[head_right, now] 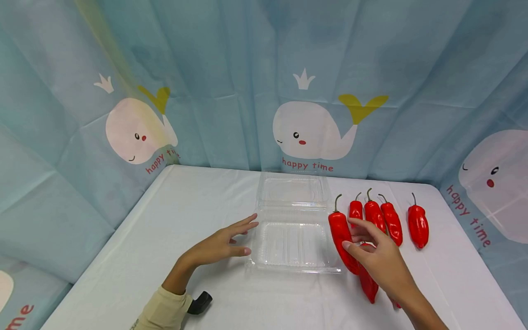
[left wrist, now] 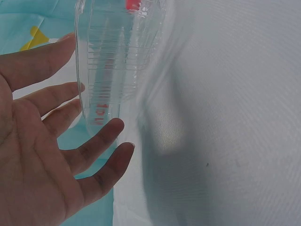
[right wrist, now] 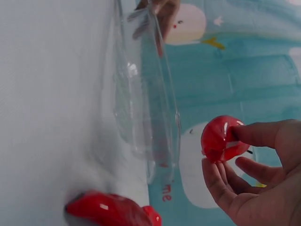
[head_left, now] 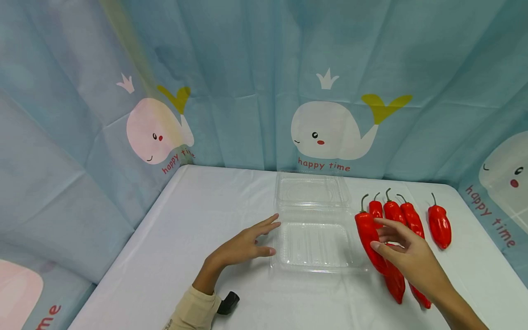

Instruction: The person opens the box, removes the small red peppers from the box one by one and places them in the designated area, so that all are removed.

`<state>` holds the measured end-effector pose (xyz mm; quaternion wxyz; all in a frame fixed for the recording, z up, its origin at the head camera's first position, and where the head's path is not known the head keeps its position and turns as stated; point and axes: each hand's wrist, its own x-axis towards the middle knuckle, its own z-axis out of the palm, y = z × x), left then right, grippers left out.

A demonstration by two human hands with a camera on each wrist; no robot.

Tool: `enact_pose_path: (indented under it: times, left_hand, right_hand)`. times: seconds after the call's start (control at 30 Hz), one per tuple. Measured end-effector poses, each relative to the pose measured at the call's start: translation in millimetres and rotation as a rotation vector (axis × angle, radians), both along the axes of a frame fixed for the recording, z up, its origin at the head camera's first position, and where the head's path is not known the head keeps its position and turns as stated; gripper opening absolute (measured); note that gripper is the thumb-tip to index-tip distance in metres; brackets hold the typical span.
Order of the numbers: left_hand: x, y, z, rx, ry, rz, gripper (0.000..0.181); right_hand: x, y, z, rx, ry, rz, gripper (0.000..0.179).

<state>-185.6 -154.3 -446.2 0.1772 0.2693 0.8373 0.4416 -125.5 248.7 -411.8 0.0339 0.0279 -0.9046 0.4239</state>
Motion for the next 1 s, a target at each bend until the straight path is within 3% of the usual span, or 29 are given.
enact_pose_path:
  times: [0.4,1.0]
  left_hand:
    - [1.2,-0.4,-1.0,0.001,-0.004,0.002,0.072]
    - [-0.1,-0.4,0.3,-0.004,0.001,-0.003,0.073]
  right_hand:
    - [7.7,43,-7.8,0.026,-0.185,-0.136,0.08]
    - [17.0,85,-26.3,0.04,-0.319,-0.354,0.083]
